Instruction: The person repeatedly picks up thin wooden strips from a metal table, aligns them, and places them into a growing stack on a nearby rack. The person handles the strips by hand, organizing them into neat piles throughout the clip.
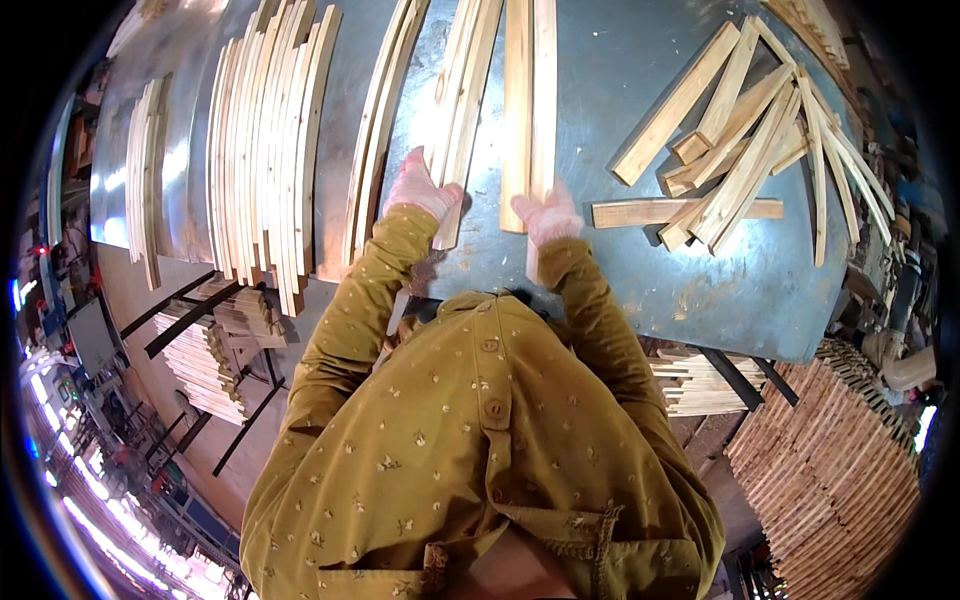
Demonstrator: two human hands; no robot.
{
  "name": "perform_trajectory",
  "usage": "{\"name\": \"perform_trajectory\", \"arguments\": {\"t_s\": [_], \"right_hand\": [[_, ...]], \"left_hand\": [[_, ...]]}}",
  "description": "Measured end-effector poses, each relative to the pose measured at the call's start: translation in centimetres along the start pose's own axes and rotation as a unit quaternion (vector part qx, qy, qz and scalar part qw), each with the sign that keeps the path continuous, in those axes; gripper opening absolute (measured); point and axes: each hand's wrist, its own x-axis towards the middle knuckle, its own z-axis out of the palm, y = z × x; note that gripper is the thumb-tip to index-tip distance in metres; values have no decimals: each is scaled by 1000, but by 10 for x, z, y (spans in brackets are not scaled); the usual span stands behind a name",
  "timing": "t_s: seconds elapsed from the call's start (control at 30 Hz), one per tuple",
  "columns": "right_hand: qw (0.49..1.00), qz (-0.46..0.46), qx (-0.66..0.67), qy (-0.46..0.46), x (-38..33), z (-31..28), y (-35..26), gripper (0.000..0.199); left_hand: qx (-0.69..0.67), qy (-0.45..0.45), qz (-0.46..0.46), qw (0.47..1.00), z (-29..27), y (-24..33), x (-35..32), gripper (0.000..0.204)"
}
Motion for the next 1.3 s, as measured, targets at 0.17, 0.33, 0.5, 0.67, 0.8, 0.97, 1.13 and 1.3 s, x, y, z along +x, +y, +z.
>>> {"name": "perform_trajectory", "arguments": {"t_s": [0.17, 0.33, 0.5, 0.67, 0.8, 0.97, 1.13, 1.3], "right_hand": [[997, 25, 66, 44, -28, -22, -15, 65], [994, -31, 92, 40, -43, -46, -47, 66], [957, 65, 281, -10, -74, -32, -110, 47], [945, 10, 327, 17, -18, -70, -102, 57], [994, 83, -3, 68, 9, -53, -119, 69], [983, -101, -140, 55, 14, -48, -91, 68], [921, -146, 352, 87, 48, -102, 8, 57], [909, -214, 328, 143, 38, -95, -5, 59]], "left_hand": [[263, -56, -62, 961, -6, 28, -14, 102], [240, 89, 114, 960, -1, 40, -47, 115], [-455, -288, 113, 835, 43, 53, -63, 89], [-660, -423, -30, 620, 33, 51, -37, 49], [-671, -372, -68, 637, 45, 55, -43, 54], [-624, -344, -77, 697, 51, 66, -51, 61], [-670, -443, -13, 595, 25, 81, -55, 61], [-635, -346, 78, 687, -41, 80, -31, 55]]}}
